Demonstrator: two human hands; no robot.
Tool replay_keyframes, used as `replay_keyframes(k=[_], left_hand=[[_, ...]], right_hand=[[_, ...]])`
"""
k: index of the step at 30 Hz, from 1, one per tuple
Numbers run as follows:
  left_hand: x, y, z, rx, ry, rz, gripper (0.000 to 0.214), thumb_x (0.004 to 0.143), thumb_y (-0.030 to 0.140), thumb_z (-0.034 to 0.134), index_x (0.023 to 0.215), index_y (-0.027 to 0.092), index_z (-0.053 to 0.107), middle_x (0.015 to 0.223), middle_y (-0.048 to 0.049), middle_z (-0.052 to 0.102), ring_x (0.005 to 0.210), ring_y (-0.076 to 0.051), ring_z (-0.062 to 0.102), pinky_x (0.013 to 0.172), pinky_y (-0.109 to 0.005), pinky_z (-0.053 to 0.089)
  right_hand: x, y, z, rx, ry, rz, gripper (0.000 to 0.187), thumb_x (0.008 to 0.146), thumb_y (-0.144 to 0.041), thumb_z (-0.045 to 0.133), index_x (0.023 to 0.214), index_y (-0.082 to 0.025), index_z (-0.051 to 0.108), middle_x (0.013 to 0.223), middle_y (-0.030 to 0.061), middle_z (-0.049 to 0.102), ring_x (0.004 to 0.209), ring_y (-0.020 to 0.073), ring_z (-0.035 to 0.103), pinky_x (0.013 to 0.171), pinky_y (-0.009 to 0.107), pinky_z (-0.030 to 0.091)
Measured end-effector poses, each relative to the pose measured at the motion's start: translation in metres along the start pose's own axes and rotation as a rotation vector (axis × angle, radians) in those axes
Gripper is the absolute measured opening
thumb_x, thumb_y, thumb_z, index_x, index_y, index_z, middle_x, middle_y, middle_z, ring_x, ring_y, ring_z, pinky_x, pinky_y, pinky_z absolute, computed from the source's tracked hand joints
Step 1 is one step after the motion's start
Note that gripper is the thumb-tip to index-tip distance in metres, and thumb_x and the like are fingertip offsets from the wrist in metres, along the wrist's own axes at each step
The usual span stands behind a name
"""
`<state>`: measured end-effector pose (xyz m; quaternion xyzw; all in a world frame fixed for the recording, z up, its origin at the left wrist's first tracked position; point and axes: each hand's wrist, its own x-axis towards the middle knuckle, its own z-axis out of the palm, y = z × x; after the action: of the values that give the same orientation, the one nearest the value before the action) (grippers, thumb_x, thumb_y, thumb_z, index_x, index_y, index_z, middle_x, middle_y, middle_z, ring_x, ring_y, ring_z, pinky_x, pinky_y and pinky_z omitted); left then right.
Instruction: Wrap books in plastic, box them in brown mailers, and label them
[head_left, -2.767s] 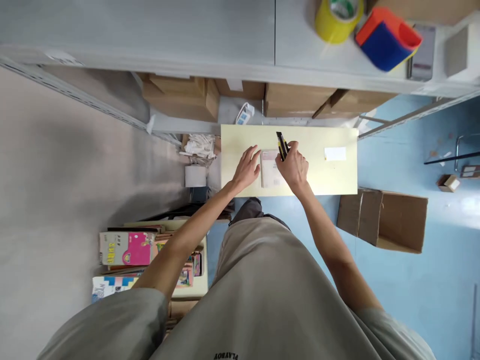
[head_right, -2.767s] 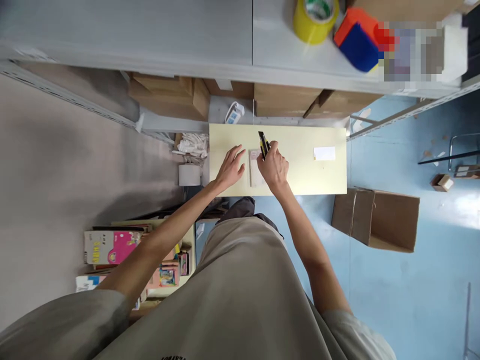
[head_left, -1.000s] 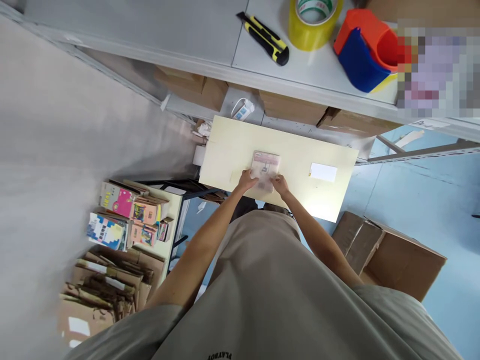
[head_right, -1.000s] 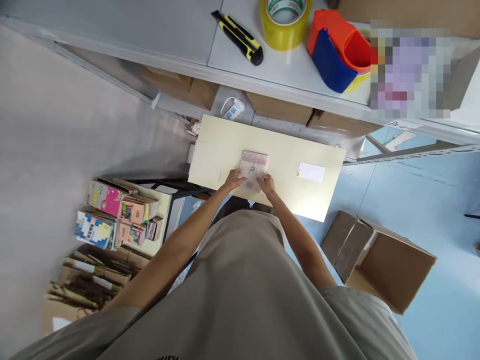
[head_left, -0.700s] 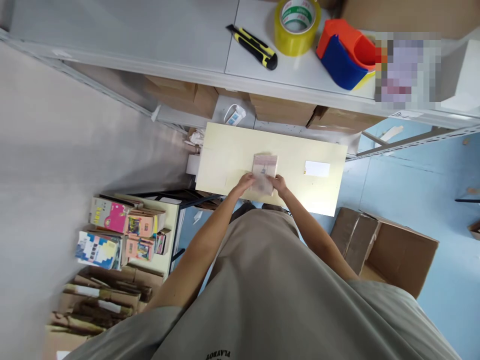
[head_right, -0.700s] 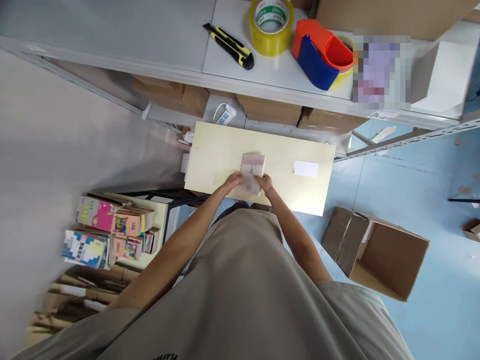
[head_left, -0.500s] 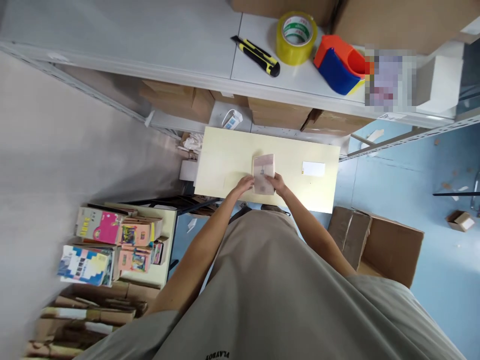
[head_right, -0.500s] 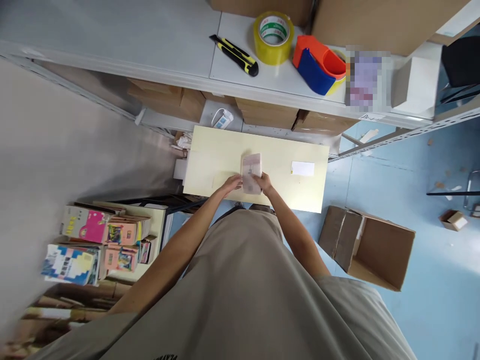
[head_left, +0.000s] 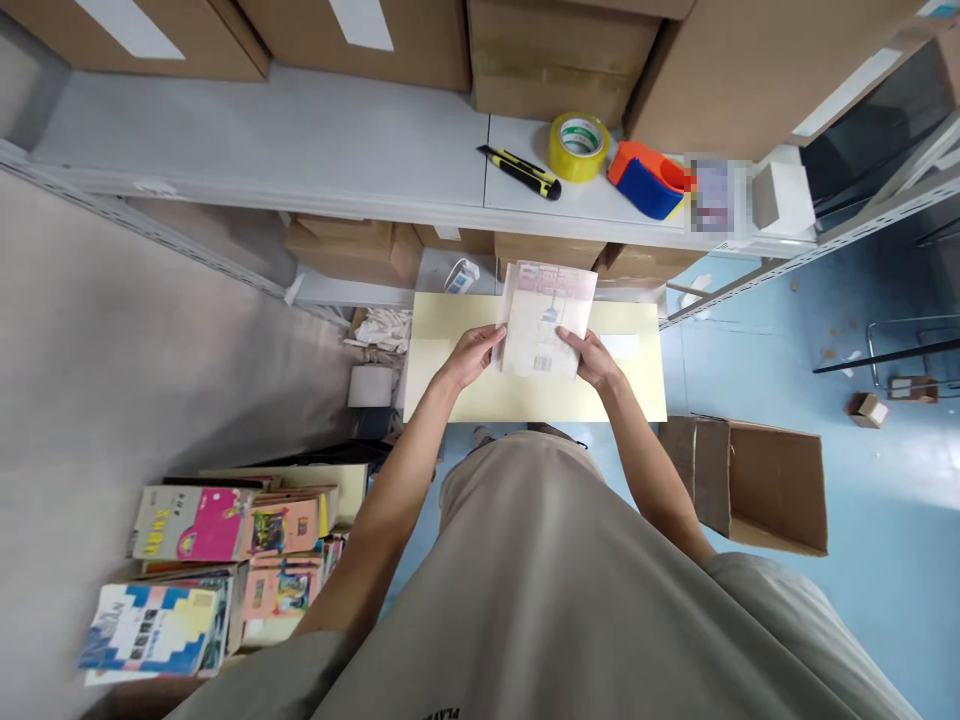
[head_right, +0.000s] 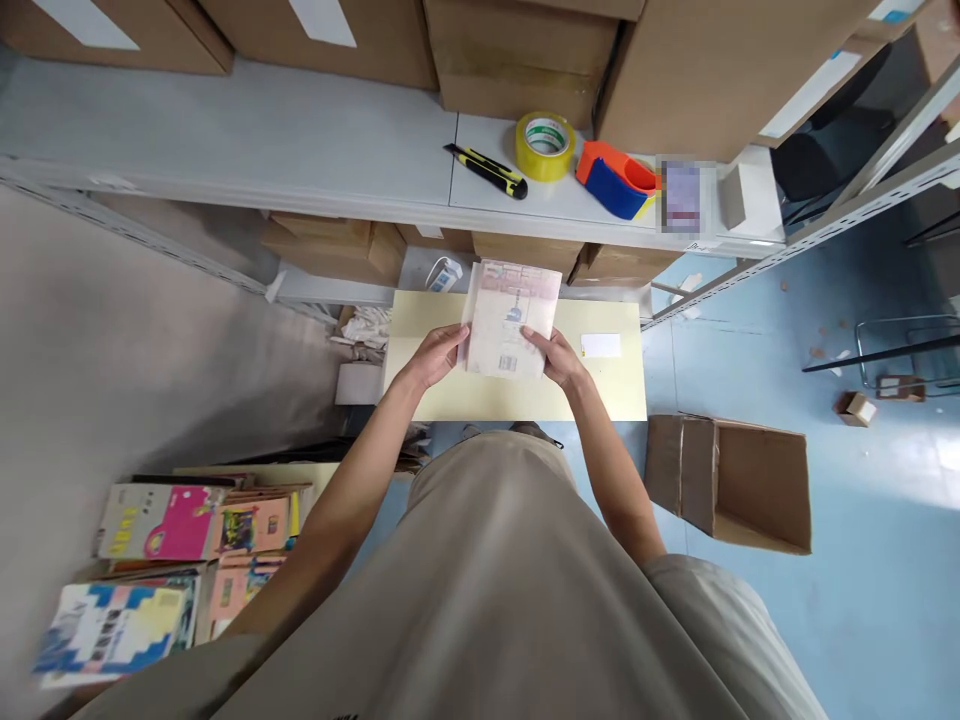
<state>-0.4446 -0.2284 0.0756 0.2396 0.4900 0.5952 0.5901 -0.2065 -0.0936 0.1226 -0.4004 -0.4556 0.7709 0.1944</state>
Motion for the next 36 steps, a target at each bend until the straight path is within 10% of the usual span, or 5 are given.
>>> replay_keyframes(k=[13, 21, 24, 28, 36], left_hand=[[-0.024, 0.023, 0.001, 0.265, 0.168, 0.091, 0.059, 0.079, 0.075, 0.097, 0.084, 0.021, 0.074, 0.086, -0.0023, 0.073, 0.089, -0.02, 0.066, 0.082, -0.03, 0.053], [-0.043, 0.025, 0.011, 0.733, 0.415, 0.219, 0.038, 0.102, 0.04, 0.08, 0.073, 0.02, 0.067, 0.067, 0.0017, 0.061, 0.068, -0.015, 0.057, 0.068, -0.028, 0.038], [-0.047, 0.026, 0.025, 0.986, 0.433, 0.226, 0.02, 0.105, 0.031, 0.08, 0.09, 0.019, 0.085, 0.077, -0.0044, 0.079, 0.073, -0.02, 0.071, 0.073, -0.03, 0.045], [-0.052, 0.023, 0.054, 1.237, 0.375, 0.146, 0.023, 0.109, 0.022, 0.075, 0.123, 0.02, 0.093, 0.118, -0.017, 0.093, 0.106, -0.035, 0.089, 0.087, -0.038, 0.06], [-0.056, 0.04, 0.052, 0.933, 0.311, 0.362, 0.052, 0.106, 0.035, 0.082, 0.156, 0.021, 0.08, 0.159, -0.0163, 0.081, 0.153, -0.038, 0.075, 0.132, -0.05, 0.06]], right_hand=[[-0.001, 0.023, 0.026, 0.028, -0.044, -0.026, 0.07, 0.071, -0.066, 0.106, 0.119, -0.021, 0.083, 0.131, 0.017, 0.092, 0.133, 0.0424, 0.083, 0.117, 0.057, 0.071], [0.011, 0.042, 0.062, -0.186, 0.256, -0.075, 0.11, 0.07, -0.091, 0.096, 0.152, -0.021, 0.075, 0.18, 0.024, 0.062, 0.164, 0.0439, 0.062, 0.133, 0.056, 0.056], [0.004, 0.04, 0.093, -0.147, 0.031, -0.115, 0.094, 0.076, -0.097, 0.092, 0.136, -0.026, 0.079, 0.156, 0.0159, 0.078, 0.149, 0.0381, 0.071, 0.121, 0.049, 0.063], [0.001, 0.039, 0.118, -0.167, 0.087, -0.219, 0.073, 0.083, -0.095, 0.087, 0.095, -0.026, 0.069, 0.095, 0.0032, 0.076, 0.101, 0.025, 0.071, 0.091, 0.036, 0.063], [0.021, 0.023, 0.07, -0.079, 0.07, -0.138, 0.085, 0.078, -0.111, 0.078, 0.091, -0.027, 0.069, 0.079, 0.0033, 0.072, 0.09, 0.0287, 0.075, 0.076, 0.04, 0.064]])
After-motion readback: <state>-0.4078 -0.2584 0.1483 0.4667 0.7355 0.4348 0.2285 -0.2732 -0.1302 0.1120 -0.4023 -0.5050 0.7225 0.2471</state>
